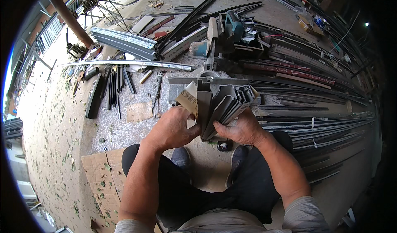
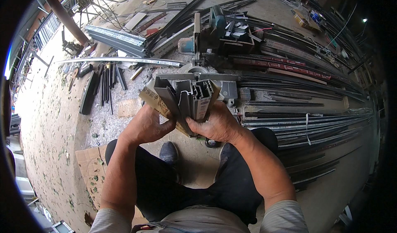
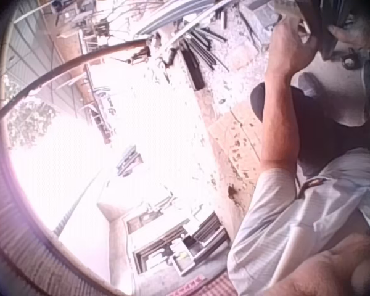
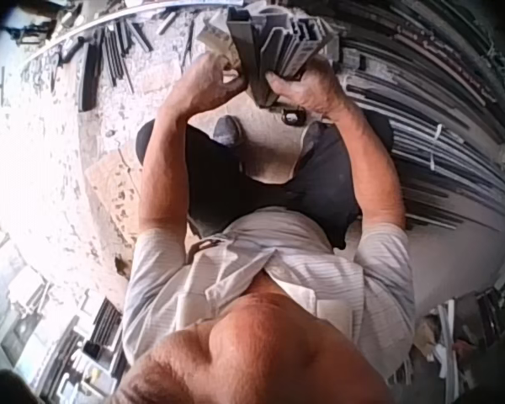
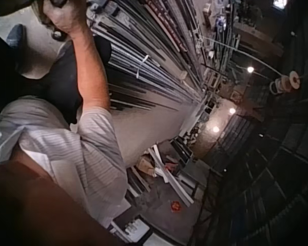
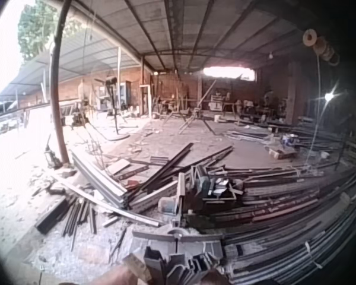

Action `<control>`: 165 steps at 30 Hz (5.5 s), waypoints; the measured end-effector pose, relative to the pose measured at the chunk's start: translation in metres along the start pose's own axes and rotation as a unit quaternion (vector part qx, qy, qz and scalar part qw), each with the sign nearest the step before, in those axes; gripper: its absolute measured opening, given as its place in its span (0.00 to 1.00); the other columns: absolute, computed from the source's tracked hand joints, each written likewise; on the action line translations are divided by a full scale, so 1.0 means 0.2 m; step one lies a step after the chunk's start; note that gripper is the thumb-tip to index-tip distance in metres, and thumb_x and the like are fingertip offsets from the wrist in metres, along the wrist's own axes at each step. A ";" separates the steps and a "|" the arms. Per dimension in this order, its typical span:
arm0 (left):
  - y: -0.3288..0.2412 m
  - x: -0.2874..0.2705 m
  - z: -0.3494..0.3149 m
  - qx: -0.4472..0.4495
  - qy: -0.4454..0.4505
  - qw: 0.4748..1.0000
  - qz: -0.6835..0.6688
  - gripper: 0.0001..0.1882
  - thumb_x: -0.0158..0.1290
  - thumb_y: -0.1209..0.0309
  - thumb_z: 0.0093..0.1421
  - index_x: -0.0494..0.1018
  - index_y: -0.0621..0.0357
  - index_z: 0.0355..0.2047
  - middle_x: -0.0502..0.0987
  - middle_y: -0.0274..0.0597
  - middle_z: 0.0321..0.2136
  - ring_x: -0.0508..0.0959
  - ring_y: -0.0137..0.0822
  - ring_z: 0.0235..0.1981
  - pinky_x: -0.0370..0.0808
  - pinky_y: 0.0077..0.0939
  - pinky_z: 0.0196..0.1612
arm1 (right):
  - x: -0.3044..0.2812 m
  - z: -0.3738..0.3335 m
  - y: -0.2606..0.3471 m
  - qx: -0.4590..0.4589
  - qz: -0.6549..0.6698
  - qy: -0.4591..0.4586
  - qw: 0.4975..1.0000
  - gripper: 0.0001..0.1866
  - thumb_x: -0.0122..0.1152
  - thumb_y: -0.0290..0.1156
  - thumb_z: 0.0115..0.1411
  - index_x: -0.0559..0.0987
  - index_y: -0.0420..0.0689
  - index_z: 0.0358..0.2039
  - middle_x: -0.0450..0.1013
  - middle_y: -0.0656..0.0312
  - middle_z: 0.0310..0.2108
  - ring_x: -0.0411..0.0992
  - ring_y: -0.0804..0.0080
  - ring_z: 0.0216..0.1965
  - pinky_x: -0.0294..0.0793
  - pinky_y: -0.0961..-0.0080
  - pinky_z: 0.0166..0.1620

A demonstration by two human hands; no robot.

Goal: The person sits on the floor and sands the cut end of a short aluminum profile using a sanding block. They rotate the profile to sand multiple edges and then place it on a miter saw.

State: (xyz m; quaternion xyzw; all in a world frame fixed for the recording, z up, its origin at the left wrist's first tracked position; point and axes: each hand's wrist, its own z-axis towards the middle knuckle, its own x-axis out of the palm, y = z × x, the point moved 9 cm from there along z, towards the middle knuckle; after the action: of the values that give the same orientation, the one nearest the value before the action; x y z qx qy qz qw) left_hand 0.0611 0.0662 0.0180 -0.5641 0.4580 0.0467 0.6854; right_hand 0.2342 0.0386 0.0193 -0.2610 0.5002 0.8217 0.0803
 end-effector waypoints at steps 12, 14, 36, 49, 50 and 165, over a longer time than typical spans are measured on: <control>-0.02 -0.02 -0.01 -0.008 -0.011 1.000 -0.003 0.17 0.67 0.69 0.59 0.82 0.62 0.47 0.86 0.57 0.43 0.86 0.57 0.47 0.83 0.46 0.53 | -0.01 0.01 0.02 -0.025 -0.021 -0.002 0.999 0.14 0.74 0.29 0.59 0.86 0.41 0.45 0.86 0.53 0.39 0.86 0.53 0.42 0.85 0.61 0.47; -0.03 -0.02 -0.01 -0.002 -0.013 1.000 -0.010 0.17 0.67 0.69 0.59 0.82 0.62 0.46 0.86 0.57 0.43 0.86 0.57 0.47 0.83 0.46 0.53 | -0.01 0.01 0.01 -0.008 -0.012 0.006 1.000 0.13 0.74 0.29 0.60 0.86 0.41 0.45 0.86 0.53 0.39 0.86 0.53 0.42 0.85 0.61 0.47; -0.01 0.01 0.00 -0.006 0.008 1.000 0.002 0.17 0.66 0.68 0.60 0.80 0.61 0.48 0.85 0.57 0.42 0.85 0.58 0.46 0.82 0.46 0.52 | -0.02 0.01 0.01 -0.013 -0.001 -0.003 1.000 0.13 0.71 0.30 0.61 0.86 0.40 0.45 0.86 0.50 0.40 0.85 0.50 0.42 0.84 0.59 0.48; -0.02 0.02 0.00 -0.017 0.019 1.000 0.000 0.16 0.66 0.69 0.62 0.79 0.63 0.48 0.85 0.57 0.42 0.85 0.58 0.45 0.82 0.46 0.52 | -0.02 0.01 0.02 -0.023 -0.011 -0.008 1.000 0.13 0.73 0.28 0.60 0.86 0.41 0.45 0.86 0.51 0.39 0.86 0.52 0.41 0.85 0.60 0.47; -0.02 0.03 0.00 -0.010 0.015 1.000 0.010 0.16 0.66 0.69 0.62 0.79 0.63 0.47 0.84 0.57 0.42 0.85 0.58 0.45 0.82 0.47 0.51 | -0.02 0.01 0.03 -0.027 -0.014 -0.009 0.999 0.13 0.73 0.28 0.59 0.86 0.41 0.45 0.86 0.52 0.39 0.86 0.52 0.40 0.85 0.60 0.47; -0.01 0.07 0.03 -0.008 0.029 0.999 0.017 0.21 0.65 0.69 0.62 0.76 0.64 0.52 0.85 0.61 0.44 0.85 0.60 0.48 0.81 0.49 0.54 | 0.00 0.01 0.01 0.008 0.000 0.004 1.000 0.16 0.75 0.31 0.63 0.84 0.46 0.51 0.87 0.55 0.41 0.87 0.56 0.44 0.87 0.62 0.47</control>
State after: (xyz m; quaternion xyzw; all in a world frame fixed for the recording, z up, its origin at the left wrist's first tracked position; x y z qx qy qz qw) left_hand 0.0742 0.0634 0.0091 -0.5624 0.4871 0.0455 0.6666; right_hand 0.2337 0.0397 0.0212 -0.2639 0.5075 0.8163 0.0804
